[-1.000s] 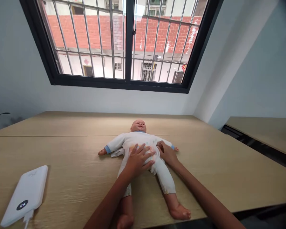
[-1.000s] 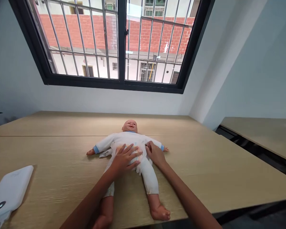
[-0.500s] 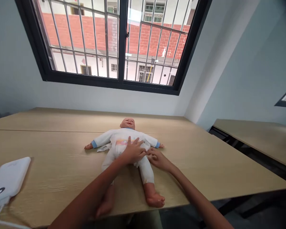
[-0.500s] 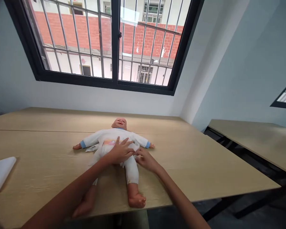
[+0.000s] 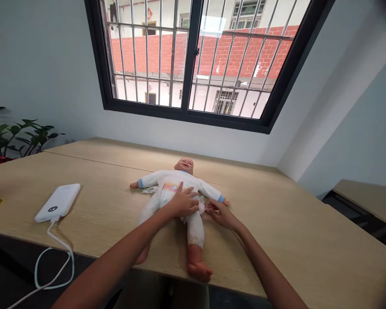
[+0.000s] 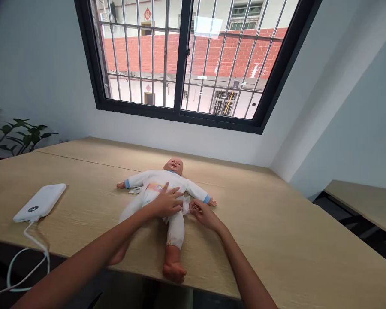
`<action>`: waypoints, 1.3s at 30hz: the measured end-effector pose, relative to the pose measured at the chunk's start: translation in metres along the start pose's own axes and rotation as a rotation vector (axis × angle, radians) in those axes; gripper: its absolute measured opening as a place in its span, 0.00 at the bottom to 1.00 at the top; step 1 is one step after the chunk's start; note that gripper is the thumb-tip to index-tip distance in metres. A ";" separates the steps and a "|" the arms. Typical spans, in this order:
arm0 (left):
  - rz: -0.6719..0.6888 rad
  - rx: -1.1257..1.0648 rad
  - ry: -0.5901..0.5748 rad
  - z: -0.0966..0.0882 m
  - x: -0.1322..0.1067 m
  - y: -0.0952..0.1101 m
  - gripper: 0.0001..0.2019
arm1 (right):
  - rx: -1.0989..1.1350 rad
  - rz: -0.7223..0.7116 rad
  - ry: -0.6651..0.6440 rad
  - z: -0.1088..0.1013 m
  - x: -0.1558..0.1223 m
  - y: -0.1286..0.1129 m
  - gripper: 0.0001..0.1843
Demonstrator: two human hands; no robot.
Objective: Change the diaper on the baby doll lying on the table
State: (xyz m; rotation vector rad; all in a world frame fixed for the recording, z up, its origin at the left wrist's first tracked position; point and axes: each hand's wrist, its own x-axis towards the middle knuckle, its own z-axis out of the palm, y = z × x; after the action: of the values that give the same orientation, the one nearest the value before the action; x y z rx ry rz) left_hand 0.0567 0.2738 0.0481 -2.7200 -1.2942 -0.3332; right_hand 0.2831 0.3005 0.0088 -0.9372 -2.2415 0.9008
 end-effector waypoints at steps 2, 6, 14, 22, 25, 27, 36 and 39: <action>0.026 -0.015 0.009 0.000 -0.002 -0.002 0.14 | 0.004 0.012 0.016 -0.003 -0.001 0.002 0.08; 0.062 -0.007 -0.045 -0.001 -0.003 -0.002 0.15 | -0.004 0.002 0.057 -0.008 -0.001 -0.002 0.09; 0.049 0.010 0.058 -0.001 -0.005 0.001 0.15 | 0.188 0.002 0.192 -0.015 -0.002 0.004 0.16; 0.084 -0.025 0.091 0.005 -0.005 -0.002 0.15 | 0.293 -0.025 0.275 -0.008 0.003 -0.004 0.20; 0.095 -0.091 0.104 0.003 -0.005 -0.005 0.13 | 0.293 -0.026 0.295 -0.007 0.002 -0.012 0.20; 0.080 -0.152 0.115 0.000 -0.006 -0.008 0.13 | 0.306 -0.031 0.328 -0.005 0.001 -0.017 0.21; 0.037 -0.031 0.135 0.004 -0.006 -0.013 0.15 | -0.110 -0.069 0.360 0.015 0.016 -0.044 0.13; -0.024 -0.048 0.157 -0.002 -0.009 -0.010 0.16 | -0.368 -0.019 0.320 0.015 0.021 -0.050 0.10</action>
State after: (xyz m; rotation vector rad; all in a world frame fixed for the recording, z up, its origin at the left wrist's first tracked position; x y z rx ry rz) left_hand 0.0434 0.2732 0.0484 -2.6555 -1.2934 -0.5748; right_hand 0.2395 0.2843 0.0414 -1.1287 -2.1624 0.3006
